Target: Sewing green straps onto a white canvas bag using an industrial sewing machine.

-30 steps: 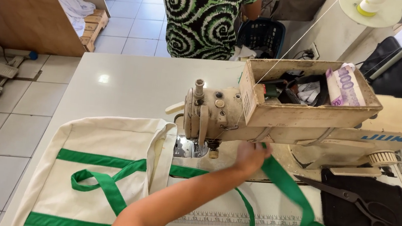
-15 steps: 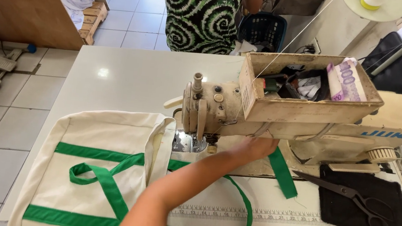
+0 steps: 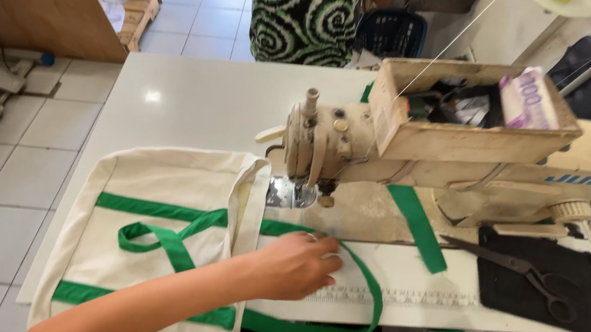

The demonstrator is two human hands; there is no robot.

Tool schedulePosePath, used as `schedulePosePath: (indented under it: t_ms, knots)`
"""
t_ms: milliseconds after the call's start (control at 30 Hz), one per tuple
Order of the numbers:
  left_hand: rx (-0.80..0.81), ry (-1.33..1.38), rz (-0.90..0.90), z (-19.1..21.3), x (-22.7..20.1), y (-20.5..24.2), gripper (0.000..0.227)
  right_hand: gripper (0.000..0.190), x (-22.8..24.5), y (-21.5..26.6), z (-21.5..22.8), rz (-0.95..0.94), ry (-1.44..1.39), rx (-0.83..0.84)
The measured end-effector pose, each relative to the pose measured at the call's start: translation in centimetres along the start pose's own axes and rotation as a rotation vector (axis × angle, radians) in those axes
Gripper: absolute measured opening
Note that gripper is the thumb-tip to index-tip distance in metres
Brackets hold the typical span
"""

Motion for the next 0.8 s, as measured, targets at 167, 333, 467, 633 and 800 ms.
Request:
schedulePosePath:
  t_ms: [167, 333, 467, 633, 800]
  knots:
    - [0.219, -0.19, 0.287, 2.2, 0.6, 7.6, 0.035, 0.062, -4.2, -0.2, -13.6, 0.022, -0.218, 0.743]
    - [0.19, -0.166, 0.45, 6.5, 1.1, 12.1, 0.045, 0.01, 2.4, 9.9, -39.1, 1.313, 0.3, 0.156]
    - [0.128, -0.266, 0.585, 6.4, 3.4, 14.2, 0.046, 0.006, 3.6, 8.3, -46.3, 1.053, 0.46, 0.211]
    - [0.002, -0.353, 0.498, 2.5, 6.4, 15.2, 0.025, 0.01, 4.8, -0.5, -51.3, 0.994, 0.496, 0.552]
    - [-0.05, -0.539, 0.401, 2.3, 5.7, 14.7, 0.029, 0.012, 5.4, -7.5, -56.6, 0.733, 0.217, 0.672]
Point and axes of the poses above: each hand's wrist, its own y-axis away from the middle knuckle, its own z-axis out of the back of the hand, x = y × z, the point moved 4 cm from there along -y, towards the middle knuckle, and after that the axes turned 6 degrees about y, right-handed, at the moved point
